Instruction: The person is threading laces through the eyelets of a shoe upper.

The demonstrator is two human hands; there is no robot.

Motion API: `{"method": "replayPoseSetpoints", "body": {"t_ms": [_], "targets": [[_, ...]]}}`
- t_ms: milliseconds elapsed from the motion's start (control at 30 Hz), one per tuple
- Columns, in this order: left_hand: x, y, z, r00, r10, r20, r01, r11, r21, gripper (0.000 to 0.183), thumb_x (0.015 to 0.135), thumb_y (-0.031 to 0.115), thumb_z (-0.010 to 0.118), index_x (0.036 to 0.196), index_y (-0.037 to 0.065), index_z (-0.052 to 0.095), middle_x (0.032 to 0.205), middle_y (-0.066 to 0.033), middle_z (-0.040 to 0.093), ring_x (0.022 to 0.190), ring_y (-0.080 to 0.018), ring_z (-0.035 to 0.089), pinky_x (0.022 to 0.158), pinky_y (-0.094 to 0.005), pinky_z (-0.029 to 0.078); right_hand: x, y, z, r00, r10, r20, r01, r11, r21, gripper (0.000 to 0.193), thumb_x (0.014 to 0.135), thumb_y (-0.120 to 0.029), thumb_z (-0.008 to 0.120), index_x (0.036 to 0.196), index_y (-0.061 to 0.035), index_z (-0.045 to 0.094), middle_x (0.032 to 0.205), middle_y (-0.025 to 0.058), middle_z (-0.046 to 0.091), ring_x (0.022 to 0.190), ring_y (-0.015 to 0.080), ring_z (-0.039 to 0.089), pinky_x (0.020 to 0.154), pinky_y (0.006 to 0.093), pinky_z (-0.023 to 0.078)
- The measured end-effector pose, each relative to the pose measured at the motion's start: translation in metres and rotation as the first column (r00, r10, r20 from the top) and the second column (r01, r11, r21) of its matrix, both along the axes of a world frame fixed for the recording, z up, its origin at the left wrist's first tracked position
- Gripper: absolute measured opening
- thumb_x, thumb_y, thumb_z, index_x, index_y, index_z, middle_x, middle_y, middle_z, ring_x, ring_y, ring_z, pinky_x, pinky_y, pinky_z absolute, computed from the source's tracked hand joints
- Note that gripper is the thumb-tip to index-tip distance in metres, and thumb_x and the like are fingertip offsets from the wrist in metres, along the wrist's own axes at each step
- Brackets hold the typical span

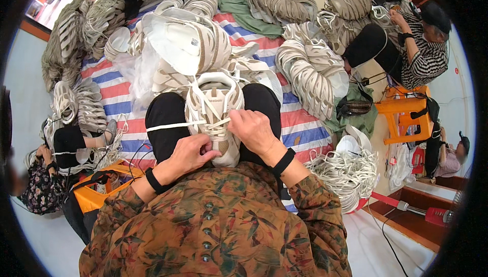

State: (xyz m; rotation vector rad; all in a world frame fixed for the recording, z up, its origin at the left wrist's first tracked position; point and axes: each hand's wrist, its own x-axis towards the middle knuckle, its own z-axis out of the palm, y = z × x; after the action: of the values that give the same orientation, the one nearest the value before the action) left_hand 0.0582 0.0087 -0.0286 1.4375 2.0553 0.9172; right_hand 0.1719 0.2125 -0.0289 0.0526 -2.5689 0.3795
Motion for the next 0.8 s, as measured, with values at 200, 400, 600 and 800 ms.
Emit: {"method": "replayPoseSetpoints", "body": {"t_ms": [200,400,600,800], "targets": [[0.001,0.000,0.000,1.000,0.018,0.024,-0.019,1.000,0.013,0.036,0.081,0.031,0.079,0.074,0.006,0.054,0.067,-0.0092,0.057,0.062,-0.0315,0.059,0.055,-0.0405,0.046,0.018,0.003,0.011,0.988,-0.013,0.153,0.040,0.984,-0.174,0.017,0.079,-0.013,0.071,0.084,-0.0079,0.056,0.069,0.0058,0.058,0.063,0.0245,0.060,0.059,0.0354,0.044],[-0.001,0.000,0.001,1.000,-0.008,0.011,0.008,1.000,-0.001,0.036,0.081,0.030,0.079,0.075,0.006,0.054,0.067,-0.0090,0.058,0.063,-0.0309,0.059,0.055,-0.0399,0.046,0.018,0.009,0.022,0.986,0.073,0.152,0.006,0.884,-0.467,0.021,0.078,-0.005,0.071,0.097,-0.0071,0.064,0.080,0.0048,0.064,0.069,0.0246,0.062,0.067,0.0348,0.048],[0.000,0.001,0.002,1.000,0.006,0.011,-0.006,1.000,-0.004,0.035,0.081,0.030,0.079,0.075,0.006,0.055,0.067,-0.0089,0.058,0.063,-0.0305,0.060,0.055,-0.0394,0.047,0.005,0.025,0.022,0.970,0.236,0.062,-0.205,0.926,-0.316,0.029,0.078,0.000,0.069,0.105,-0.0090,0.066,0.089,0.0048,0.065,0.076,0.0257,0.063,0.070,0.0358,0.051],[0.001,0.001,0.002,1.000,0.008,0.012,-0.008,1.000,-0.013,0.035,0.080,0.029,0.080,0.075,0.006,0.055,0.067,-0.0087,0.058,0.063,-0.0304,0.060,0.055,-0.0394,0.047,-0.002,0.030,0.029,0.920,0.359,0.153,-0.331,0.926,-0.183,0.023,0.072,-0.001,0.068,0.094,-0.0096,0.065,0.086,0.0035,0.063,0.076,0.0240,0.063,0.068,0.0359,0.049]]}}
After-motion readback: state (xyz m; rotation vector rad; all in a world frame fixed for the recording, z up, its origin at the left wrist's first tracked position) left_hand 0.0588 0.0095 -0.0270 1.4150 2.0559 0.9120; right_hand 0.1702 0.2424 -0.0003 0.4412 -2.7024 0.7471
